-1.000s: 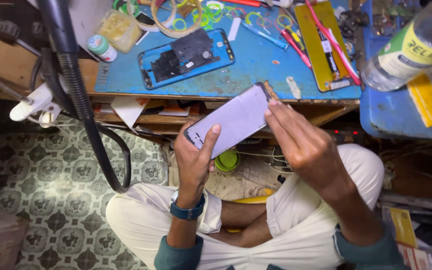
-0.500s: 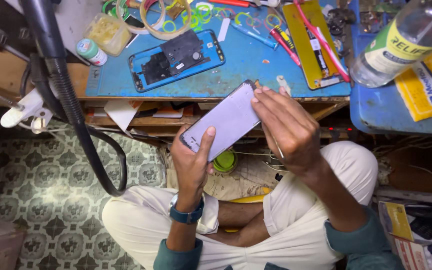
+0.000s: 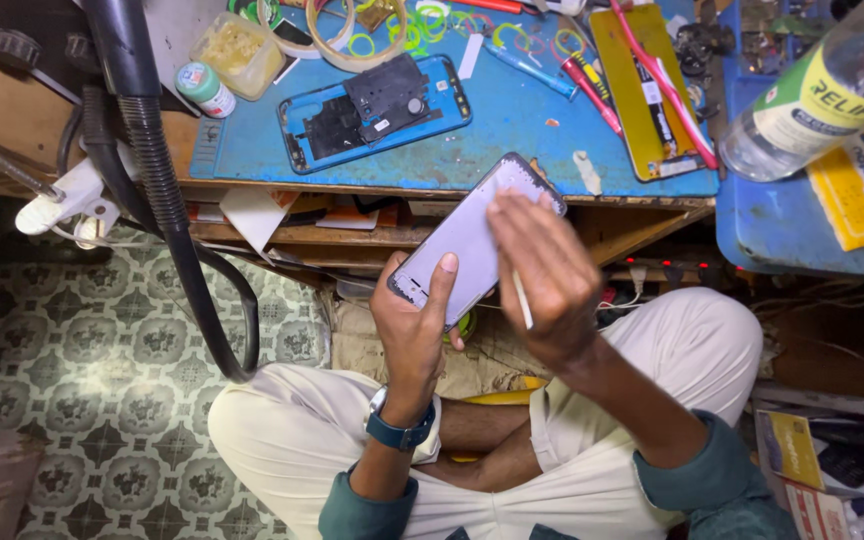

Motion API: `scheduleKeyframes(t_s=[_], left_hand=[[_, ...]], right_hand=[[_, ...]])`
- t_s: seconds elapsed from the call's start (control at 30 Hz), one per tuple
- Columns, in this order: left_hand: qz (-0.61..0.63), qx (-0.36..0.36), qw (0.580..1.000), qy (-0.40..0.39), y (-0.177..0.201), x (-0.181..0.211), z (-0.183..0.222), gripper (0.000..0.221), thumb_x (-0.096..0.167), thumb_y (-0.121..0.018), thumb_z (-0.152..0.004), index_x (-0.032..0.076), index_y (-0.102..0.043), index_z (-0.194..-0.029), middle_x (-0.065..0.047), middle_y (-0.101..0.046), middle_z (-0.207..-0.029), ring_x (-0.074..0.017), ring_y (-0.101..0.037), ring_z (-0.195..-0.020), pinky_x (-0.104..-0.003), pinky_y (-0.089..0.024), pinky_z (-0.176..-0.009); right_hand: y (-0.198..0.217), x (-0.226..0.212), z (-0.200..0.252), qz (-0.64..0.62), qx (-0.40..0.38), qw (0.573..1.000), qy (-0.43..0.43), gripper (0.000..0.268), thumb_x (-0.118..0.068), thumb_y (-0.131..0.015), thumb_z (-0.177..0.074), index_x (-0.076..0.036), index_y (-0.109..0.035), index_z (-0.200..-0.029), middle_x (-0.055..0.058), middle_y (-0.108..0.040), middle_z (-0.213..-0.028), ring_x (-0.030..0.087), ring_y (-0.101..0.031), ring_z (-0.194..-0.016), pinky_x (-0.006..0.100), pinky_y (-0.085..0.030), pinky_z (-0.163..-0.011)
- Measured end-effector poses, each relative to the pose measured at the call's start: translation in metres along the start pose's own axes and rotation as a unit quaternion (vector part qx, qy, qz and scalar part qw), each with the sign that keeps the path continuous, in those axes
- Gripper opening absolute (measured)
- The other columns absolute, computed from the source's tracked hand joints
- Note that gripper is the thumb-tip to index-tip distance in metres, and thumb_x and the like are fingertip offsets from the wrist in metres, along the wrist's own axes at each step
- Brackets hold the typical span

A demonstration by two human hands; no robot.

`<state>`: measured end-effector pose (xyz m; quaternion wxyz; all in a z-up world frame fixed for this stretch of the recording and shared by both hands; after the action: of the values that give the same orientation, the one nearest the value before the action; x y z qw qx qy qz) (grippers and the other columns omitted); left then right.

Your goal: The person cleans the back surface of a smartphone using a small metal tool to scrape residue and a pink toothbrush to scrub the surface. They then handle a small plastic bag containing a tiny component, possibly a screw, and place it on the phone.

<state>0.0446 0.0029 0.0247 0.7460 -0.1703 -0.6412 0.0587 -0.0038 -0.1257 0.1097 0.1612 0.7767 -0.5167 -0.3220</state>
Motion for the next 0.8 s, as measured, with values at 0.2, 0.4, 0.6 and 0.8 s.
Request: scheduleKeyframes(t_s=[0.2,0.4,0.6,0.8], left_hand=[[0.009,0.009,1.0,0.005,0.002,-0.003,-0.002,0.025,0.022,-0.074,-0.093,0.001,-0.06,-0.096,-0.006,-0.065,-0.075,-0.007,-0.057,-0.05,-0.023,-0.044,-0.033],[0.01,0.003,1.0,0.006,0.002,-0.002,-0.003,0.027,0.022,-0.074,-0.094,0.001,-0.057,-0.094,-0.007,-0.065,-0.075,-0.0079,-0.058,-0.05,-0.023,-0.044,-0.032],[0.074,-0.026,0.997,0.017,-0.003,-0.003,-0.001,0.027,0.022,-0.073,-0.092,0.002,-0.055,-0.092,-0.008,-0.068,-0.08,-0.0137,-0.072,-0.06,-0.029,-0.058,-0.04],[-0.087,-0.137,0.986,0.025,0.006,-0.012,0.001,0.024,0.015,-0.074,-0.096,-0.005,-0.07,-0.109,-0.01,-0.072,-0.089,-0.0133,-0.068,-0.076,-0.027,-0.056,-0.067]], right_hand=[[0.006,-0.014,-0.002,-0.067,-0.057,0.996,0.024,0.028,0.009,-0.073,-0.086,0.007,-0.073,-0.114,0.019,-0.073,-0.115,0.035,-0.07,-0.111,0.048,-0.056,-0.102],[0.028,0.048,-0.028,-0.144,-0.117,0.978,-0.091,0.024,0.003,-0.075,-0.091,-0.002,-0.078,-0.114,0.014,-0.076,-0.11,0.023,-0.067,-0.097,0.035,-0.057,-0.083],[0.035,0.061,-0.03,-0.137,-0.091,0.983,-0.086,0.02,0.003,-0.074,-0.1,0.0,-0.076,-0.119,0.014,-0.077,-0.115,0.023,-0.072,-0.109,0.036,-0.057,-0.098],[0.026,0.036,-0.023,-0.072,-0.063,0.995,-0.034,0.025,0.008,-0.071,-0.092,0.005,-0.075,-0.116,0.017,-0.076,-0.114,0.031,-0.07,-0.108,0.038,-0.057,-0.095]])
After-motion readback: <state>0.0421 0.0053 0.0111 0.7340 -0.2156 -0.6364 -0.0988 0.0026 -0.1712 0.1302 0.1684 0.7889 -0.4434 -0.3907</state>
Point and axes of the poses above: each hand's wrist, its own z-axis away from the middle knuckle, its own y-axis out of the back of the hand, x = y × z, the point moved 5 cm from there along -z, towards the middle knuckle
